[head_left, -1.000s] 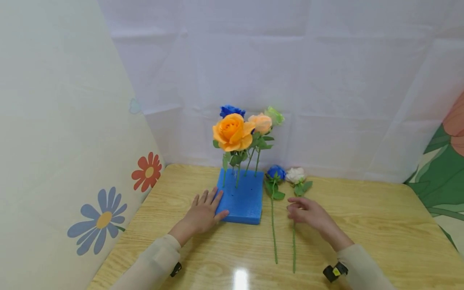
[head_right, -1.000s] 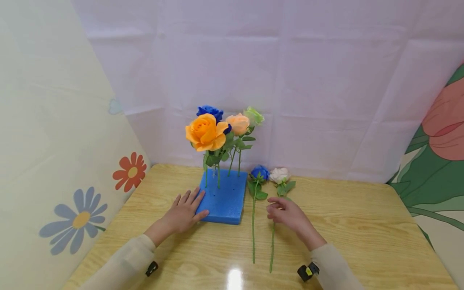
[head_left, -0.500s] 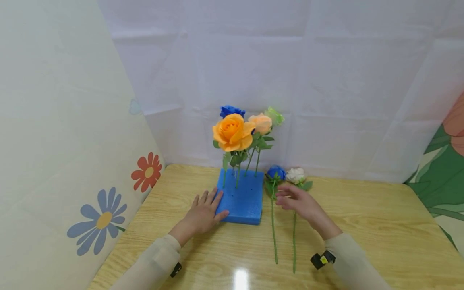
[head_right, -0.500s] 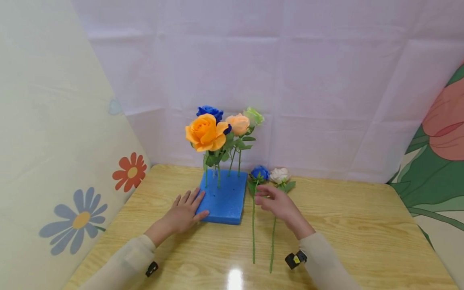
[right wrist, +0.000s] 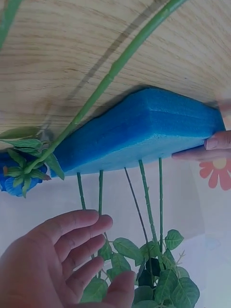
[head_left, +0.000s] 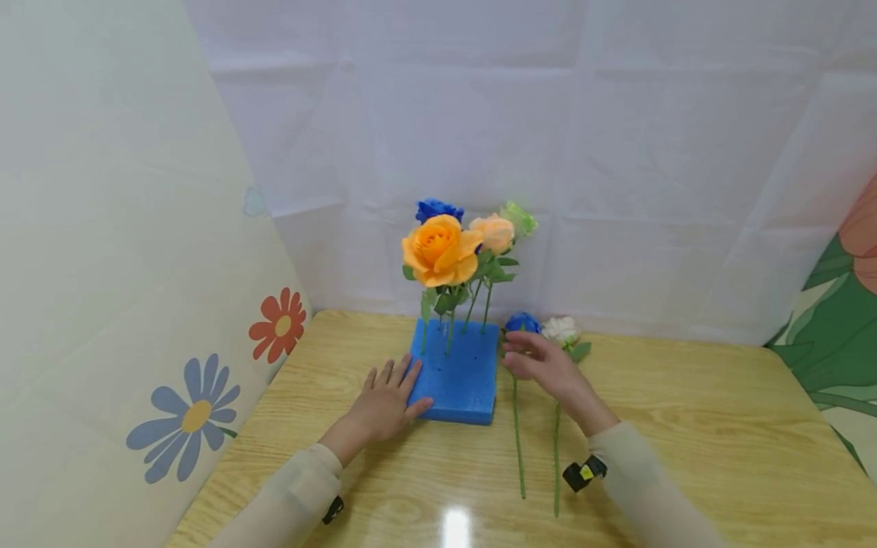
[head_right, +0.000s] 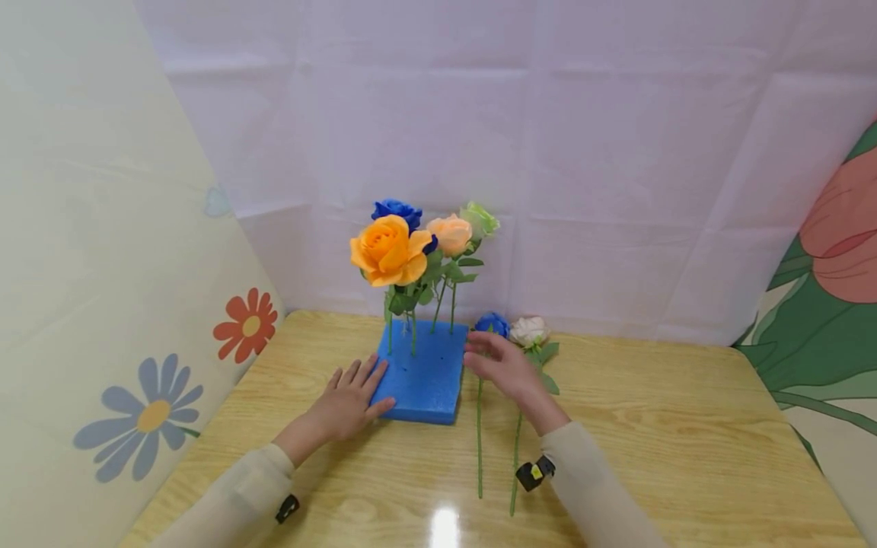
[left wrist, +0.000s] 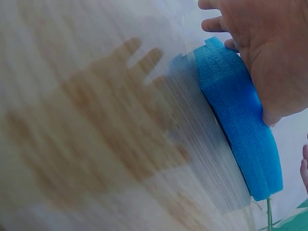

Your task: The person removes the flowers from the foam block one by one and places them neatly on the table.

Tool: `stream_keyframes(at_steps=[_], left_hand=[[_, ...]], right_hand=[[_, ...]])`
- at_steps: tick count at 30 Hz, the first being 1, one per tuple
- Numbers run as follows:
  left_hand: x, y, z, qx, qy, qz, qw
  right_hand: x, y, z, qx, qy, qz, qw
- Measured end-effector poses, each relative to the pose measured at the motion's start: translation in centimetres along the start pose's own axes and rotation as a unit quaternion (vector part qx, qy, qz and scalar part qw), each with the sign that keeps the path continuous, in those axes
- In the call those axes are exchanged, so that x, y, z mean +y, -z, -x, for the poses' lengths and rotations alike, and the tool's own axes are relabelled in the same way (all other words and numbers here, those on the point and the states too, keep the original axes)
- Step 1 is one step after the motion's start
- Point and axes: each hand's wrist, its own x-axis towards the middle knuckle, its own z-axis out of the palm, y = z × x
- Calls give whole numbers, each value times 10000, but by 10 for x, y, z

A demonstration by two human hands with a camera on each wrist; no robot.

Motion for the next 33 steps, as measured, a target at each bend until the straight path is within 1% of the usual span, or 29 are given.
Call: stream_keyframes(at_steps=[8, 13, 25, 33], left_hand=[[0, -1, -1, -41, 12, -24, 10000], [0, -2, -1, -51, 24, -40, 10000], [2, 1, 0, -3, 39, 20, 10000], [2, 1, -1, 25, 15, -2, 10000]], right_hand=[[-2, -10, -14, 153, 41, -202, 9997], [-3, -18, -22, 192, 194, -291, 9992], [-7, -36, -43, 378, 391, -103, 9985], [-7, -45, -56, 501, 333, -64, 9982]])
